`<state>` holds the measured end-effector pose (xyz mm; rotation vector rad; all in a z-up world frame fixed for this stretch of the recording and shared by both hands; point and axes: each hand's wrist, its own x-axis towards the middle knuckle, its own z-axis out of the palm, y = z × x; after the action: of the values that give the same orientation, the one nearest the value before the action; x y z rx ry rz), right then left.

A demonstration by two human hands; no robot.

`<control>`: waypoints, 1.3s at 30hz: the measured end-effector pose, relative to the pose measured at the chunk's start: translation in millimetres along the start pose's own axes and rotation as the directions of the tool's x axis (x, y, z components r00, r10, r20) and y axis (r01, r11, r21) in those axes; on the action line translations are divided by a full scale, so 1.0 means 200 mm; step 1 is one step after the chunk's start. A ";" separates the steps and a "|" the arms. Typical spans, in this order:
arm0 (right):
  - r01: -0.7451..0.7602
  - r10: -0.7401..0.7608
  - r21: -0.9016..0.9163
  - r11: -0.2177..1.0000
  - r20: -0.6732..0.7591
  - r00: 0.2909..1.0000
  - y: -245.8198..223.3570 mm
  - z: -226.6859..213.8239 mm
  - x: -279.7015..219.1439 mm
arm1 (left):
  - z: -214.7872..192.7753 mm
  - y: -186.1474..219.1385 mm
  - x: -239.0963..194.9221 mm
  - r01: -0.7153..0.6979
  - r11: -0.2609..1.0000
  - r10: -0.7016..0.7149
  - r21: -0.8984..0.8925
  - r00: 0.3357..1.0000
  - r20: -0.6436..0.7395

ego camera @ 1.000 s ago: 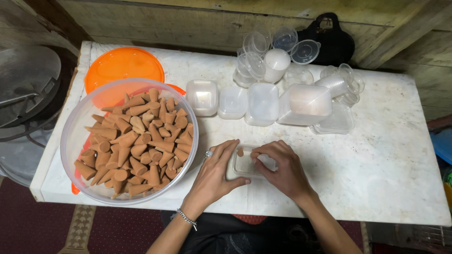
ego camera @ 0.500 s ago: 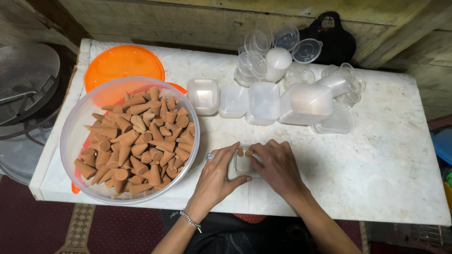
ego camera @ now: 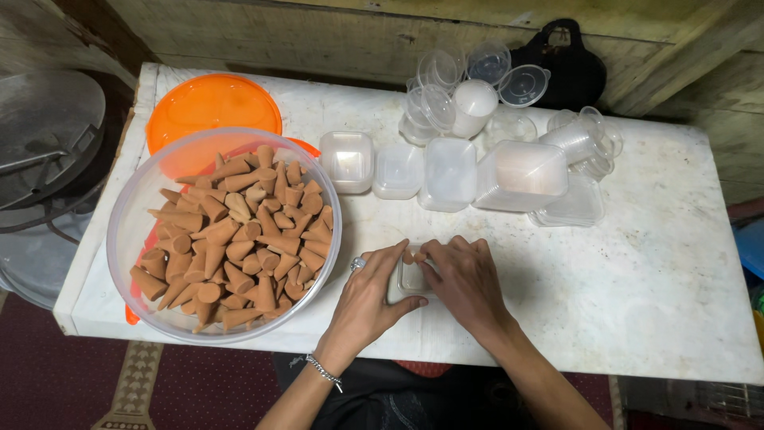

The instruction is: The person picks small brown cone-shaped objects from a large orange bowl and places them one by one into a small clear plastic container. The person continues this process, filling the container with the cones.

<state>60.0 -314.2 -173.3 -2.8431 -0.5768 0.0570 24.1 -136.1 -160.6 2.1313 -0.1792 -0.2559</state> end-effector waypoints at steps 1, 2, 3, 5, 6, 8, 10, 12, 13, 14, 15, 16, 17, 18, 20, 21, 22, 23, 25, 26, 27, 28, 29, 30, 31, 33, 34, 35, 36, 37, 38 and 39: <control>0.000 0.000 0.000 1.000 0.000 1.000 0.00 0.00 0.00 | 0.00 0.00 0.00 0.000 1.000 0.000 0.000 1.000 0.000; -0.009 0.009 -0.002 1.000 -0.006 1.000 0.00 0.00 0.01 | 0.00 0.01 0.00 0.004 1.000 -0.004 -0.004 1.000 0.004; -0.018 0.018 -0.003 1.000 -0.011 1.000 -0.01 0.00 0.01 | 0.00 0.01 0.00 0.009 1.000 -0.009 -0.009 1.000 0.008; -0.014 0.013 -0.005 1.000 -0.009 1.000 -0.01 -0.01 0.01 | -0.01 0.02 0.00 0.014 1.000 -0.014 -0.009 1.000 0.010; -0.011 0.011 -0.006 1.000 -0.007 1.000 -0.01 -0.01 0.00 | -0.01 0.03 0.00 0.018 1.000 -0.018 -0.010 1.000 0.013; -0.011 0.011 -0.009 1.000 -0.007 1.000 -0.01 0.00 0.01 | -0.01 0.02 0.00 0.016 1.000 -0.015 -0.006 1.000 0.013; -0.010 0.010 -0.011 1.000 -0.006 1.000 -0.01 0.00 0.01 | -0.01 0.02 0.00 0.013 1.000 -0.013 -0.003 1.000 0.011; -0.019 0.019 0.017 1.000 -0.002 1.000 -0.01 -0.01 0.00 | 0.00 0.02 -0.01 0.016 1.000 -0.016 -0.003 1.000 0.015; -0.018 0.018 0.017 1.000 -0.001 1.000 -0.01 -0.01 0.00 | 0.00 0.02 -0.01 0.017 1.000 -0.017 -0.003 1.000 0.015; -0.030 0.030 0.022 0.999 0.012 0.999 -0.01 -0.01 0.00 | 0.00 0.02 -0.01 0.016 1.000 -0.016 -0.001 1.000 0.020; -0.042 0.041 0.027 0.999 0.024 0.999 -0.01 -0.02 0.00 | -0.01 0.02 -0.01 0.014 1.000 -0.014 0.001 1.000 0.025; -0.041 0.040 0.027 0.999 0.024 0.999 -0.01 -0.03 0.00 | -0.01 0.02 -0.01 0.015 1.000 -0.015 0.000 1.000 0.024; -0.048 0.047 0.048 0.998 0.042 0.998 -0.01 -0.05 0.00 | -0.02 0.03 -0.02 0.010 1.000 -0.009 -0.010 1.000 0.016; -0.056 0.052 0.068 0.996 0.059 0.997 -0.01 -0.07 0.00 | -0.02 0.04 -0.02 0.004 1.000 -0.004 -0.020 1.000 0.007; 0.004 0.001 0.105 0.995 -0.049 0.999 0.03 0.00 -0.02 | 0.00 -0.02 -0.04 -0.099 0.995 0.100 0.028 0.994 -0.039; 0.066 -0.045 0.134 0.989 -0.159 0.986 0.05 0.03 -0.03 | 0.01 -0.04 -0.06 -0.198 0.977 0.204 0.079 0.976 -0.078; 0.068 -0.046 0.135 0.989 -0.157 0.986 0.06 0.03 -0.04 | -0.01 -0.01 -0.08 -0.196 0.977 0.202 0.079 0.976 -0.079; 0.072 -0.050 0.149 0.986 -0.144 0.988 0.07 0.02 -0.05 | -0.03 0.02 -0.11 -0.215 0.973 0.222 0.085 0.971 -0.087; 0.084 -0.062 0.166 0.982 -0.135 0.989 0.07 -0.01 -0.05 | -0.08 0.09 -0.16 -0.232 0.968 0.241 0.098 0.965 -0.101; 0.055 -0.032 0.213 0.976 -0.109 0.994 0.06 -0.05 -0.05 | -0.11 0.12 -0.20 -0.259 0.961 0.268 0.096 0.959 -0.096; 0.025 -0.004 0.258 0.966 -0.081 0.997 0.04 -0.08 -0.05 | -0.14 0.15 -0.24 -0.287 0.953 0.295 0.093 0.951 -0.092; 0.031 -0.011 0.262 0.965 -0.079 0.997 0.04 -0.10 -0.05 | -0.16 0.18 -0.27 -0.281 0.955 0.290 0.097 0.952 -0.097; 0.025 0.002 0.282 0.959 -0.095 0.996 0.03 -0.13 -0.05 | -0.19 0.21 -0.30 -0.346 0.935 0.354 0.080 0.925 -0.138; 0.020 0.015 0.302 0.953 -0.112 0.994 0.02 -0.15 -0.05 | -0.22 0.25 -0.33 -0.411 0.909 0.416 0.066 0.891 -0.180; 0.027 0.008 0.304 0.952 -0.112 0.994 0.00 -0.18 -0.04 | -0.25 0.26 -0.38 -0.407 0.911 0.413 0.071 0.892 -0.184; 0.131 -0.055 0.360 0.924 -0.213 0.975 -0.04 -0.25 -0.02 | -0.30 0.30 -0.46 -0.456 0.704 0.638 0.545 0.743 -0.202; 0.133 -0.057 0.361 0.923 -0.213 0.975 -0.05 -0.28 -0.02 | -0.36 0.33 -0.46 -0.454 0.704 0.637 0.547 0.744 -0.202; 0.184 -0.096 0.378 0.907 -0.240 0.966 -0.07 -0.31 -0.01 | -0.42 0.36 -0.46 -0.521 0.700 0.673 0.489 0.710 -0.206; 0.235 -0.133 0.392 0.889 -0.269 0.954 -0.08 -0.34 0.00 | -0.48 0.39 -0.47 -0.585 0.687 0.708 0.431 0.674 -0.214; 0.237 -0.136 0.393 0.888 -0.270 0.953 -0.11 -0.37 0.01 | -0.52 0.39 -0.47 -0.584 0.687 0.708 0.433 0.673 -0.214; 0.269 -0.154 0.396 0.878 -0.297 0.942 -0.13 -0.41 0.02 | -0.56 0.39 -0.48 -0.527 0.725 0.670 0.443 0.689 -0.276; 0.300 -0.173 0.397 0.867 -0.324 0.930 -0.16 -0.45 0.03 | -0.61 0.39 -0.48 -0.469 0.761 0.630 0.448 0.700 -0.338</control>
<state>61.2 -303.5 -79.0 -2.2671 -0.7398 -0.2268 -40.3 -58.1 -20.3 2.2760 -0.6086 0.7090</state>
